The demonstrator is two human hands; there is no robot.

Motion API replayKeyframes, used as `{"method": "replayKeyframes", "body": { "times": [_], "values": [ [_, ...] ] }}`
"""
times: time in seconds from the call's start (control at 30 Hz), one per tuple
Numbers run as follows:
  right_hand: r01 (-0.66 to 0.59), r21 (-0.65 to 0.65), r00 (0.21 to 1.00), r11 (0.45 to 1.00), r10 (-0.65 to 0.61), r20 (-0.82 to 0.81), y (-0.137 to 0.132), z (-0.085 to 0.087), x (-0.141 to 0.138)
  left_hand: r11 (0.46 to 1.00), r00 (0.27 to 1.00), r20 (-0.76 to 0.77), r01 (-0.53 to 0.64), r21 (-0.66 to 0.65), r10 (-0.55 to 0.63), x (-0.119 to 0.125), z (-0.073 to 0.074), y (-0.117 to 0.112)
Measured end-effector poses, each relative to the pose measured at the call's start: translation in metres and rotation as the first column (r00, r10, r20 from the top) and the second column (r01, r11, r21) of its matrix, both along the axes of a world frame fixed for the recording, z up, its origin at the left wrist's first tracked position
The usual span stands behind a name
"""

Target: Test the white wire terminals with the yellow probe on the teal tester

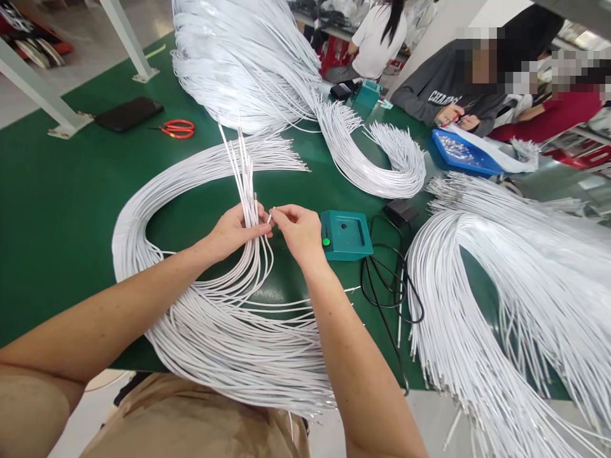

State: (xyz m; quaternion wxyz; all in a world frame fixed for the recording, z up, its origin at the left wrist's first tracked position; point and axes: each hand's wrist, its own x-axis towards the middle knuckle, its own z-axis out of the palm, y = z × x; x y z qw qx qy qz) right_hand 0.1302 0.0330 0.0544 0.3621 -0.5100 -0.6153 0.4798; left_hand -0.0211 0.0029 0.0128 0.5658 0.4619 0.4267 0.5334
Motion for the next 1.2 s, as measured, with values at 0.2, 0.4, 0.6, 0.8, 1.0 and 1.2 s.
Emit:
{"method": "replayKeyframes", "body": {
  "times": [0.2, 0.4, 0.6, 0.8, 1.0, 1.2],
  "values": [
    [-0.334, 0.612, 0.703, 0.717, -0.243, 0.668, -0.005, -0.014, 0.0, 0.959, 0.929, 0.358, 0.182, -0.218, -0.095, 0.0, 0.003, 0.005],
    [-0.531, 0.562, 0.51, 0.634, -0.291, 0.81, 0.007, -0.019, 0.019, 0.945, 0.95, 0.307, 0.155, -0.289, -0.062, 0.001, -0.004, 0.013],
    [-0.54, 0.313, 0.352, 0.781, -0.128, 0.927, 0.027, -0.019, 0.041, 0.938, 0.998, 0.042, 0.066, -0.34, -0.055, 0.005, -0.012, 0.017],
    [-0.582, 0.269, 0.318, 0.767, -0.09, 0.944, 0.024, -0.019, 0.045, 0.968, 0.993, -0.109, 0.011, -0.252, -0.04, 0.007, -0.022, 0.018],
    [-0.648, 0.252, 0.172, 0.719, -0.184, 0.968, 0.018, -0.025, 0.038, 0.979, 0.988, -0.152, -0.006, -0.205, -0.026, 0.009, -0.021, 0.016],
    [-0.669, 0.229, 0.186, 0.707, -0.138, 0.973, 0.025, -0.024, 0.037, 0.988, 0.966, -0.259, -0.018, -0.154, -0.022, 0.01, -0.019, 0.015]
  ]
}}
